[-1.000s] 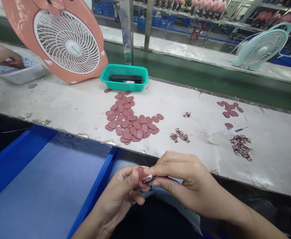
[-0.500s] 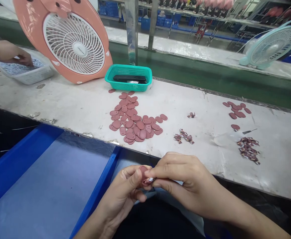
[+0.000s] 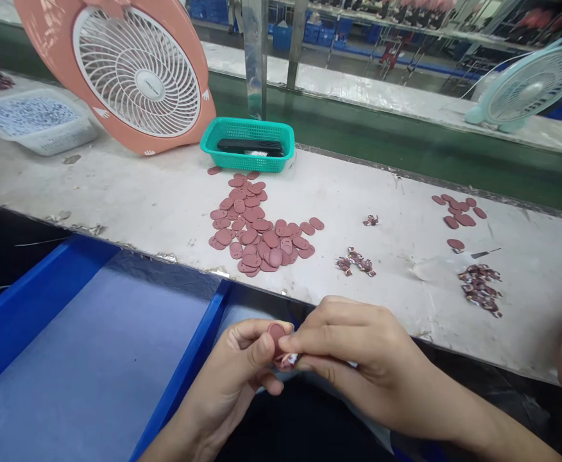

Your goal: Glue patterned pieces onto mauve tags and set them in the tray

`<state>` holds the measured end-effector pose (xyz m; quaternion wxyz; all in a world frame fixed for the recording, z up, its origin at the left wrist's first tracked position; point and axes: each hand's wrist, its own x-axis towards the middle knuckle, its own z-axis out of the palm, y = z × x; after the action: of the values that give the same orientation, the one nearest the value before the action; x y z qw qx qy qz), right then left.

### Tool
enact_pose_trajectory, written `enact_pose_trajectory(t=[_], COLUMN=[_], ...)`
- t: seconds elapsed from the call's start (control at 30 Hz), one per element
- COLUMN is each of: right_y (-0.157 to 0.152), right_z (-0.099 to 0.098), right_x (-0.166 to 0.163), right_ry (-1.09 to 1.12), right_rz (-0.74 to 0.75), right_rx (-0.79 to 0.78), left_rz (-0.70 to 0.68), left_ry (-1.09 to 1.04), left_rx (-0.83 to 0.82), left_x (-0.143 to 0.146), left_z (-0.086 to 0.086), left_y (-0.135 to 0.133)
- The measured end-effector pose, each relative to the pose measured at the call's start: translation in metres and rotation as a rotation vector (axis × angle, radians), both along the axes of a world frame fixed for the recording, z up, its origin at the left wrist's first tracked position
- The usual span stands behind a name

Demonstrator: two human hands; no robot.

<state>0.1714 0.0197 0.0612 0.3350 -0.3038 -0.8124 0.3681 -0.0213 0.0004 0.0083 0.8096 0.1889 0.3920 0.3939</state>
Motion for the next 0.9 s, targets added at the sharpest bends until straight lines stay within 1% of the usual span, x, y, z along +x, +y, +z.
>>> enact_pose_trajectory(t=[0.07,0.17,0.27,0.33,0.43,0.53,0.7,0.8,0.9], right_y=[-0.005,-0.014,-0.020,-0.021,-0.016,-0.011,-0.005,0.004,0.015], right_z=[0.003,0.005,0.005,0.005,0.006,0.006,0.000,-0.004,-0.008], right_x=[0.001,0.004,0.007,0.007,0.006,0.004,0.004,0.003,0.001], right_ry=[0.014,0.019,0.022,0.020,0.014,0.029,0.025,0.014,-0.013], right_rz=[-0.001,-0.009,-0.009,0.006,-0.001,-0.003,0.016,-0.011,-0.050], right_rx=[0.043,0.094,0.082,0.066,0.078,0.077,-0.022,-0.096,-0.162], left_rz=[-0.008,-0.059,-0.096,-0.109,-0.114,-0.064,-0.061,-0.051,-0.043], left_ry=[-0.022,-0.090,-0.106,-0.105,-0.109,-0.081,-0.020,0.009,-0.011], left_rx=[0.050,0.130,0.146,0.144,0.138,0.115,0.082,0.008,-0.063], left_x=[-0.001,-0.002,-0.003,-0.003,-0.002,-0.001,-0.001,0.001,0.003], left_z=[0.004,0.011,0.017,0.019,0.016,0.011,0.006,0.001,-0.006], left_y=[-0.002,-0.004,-0.003,-0.002,-0.001,0.000,0.004,0.009,0.015])
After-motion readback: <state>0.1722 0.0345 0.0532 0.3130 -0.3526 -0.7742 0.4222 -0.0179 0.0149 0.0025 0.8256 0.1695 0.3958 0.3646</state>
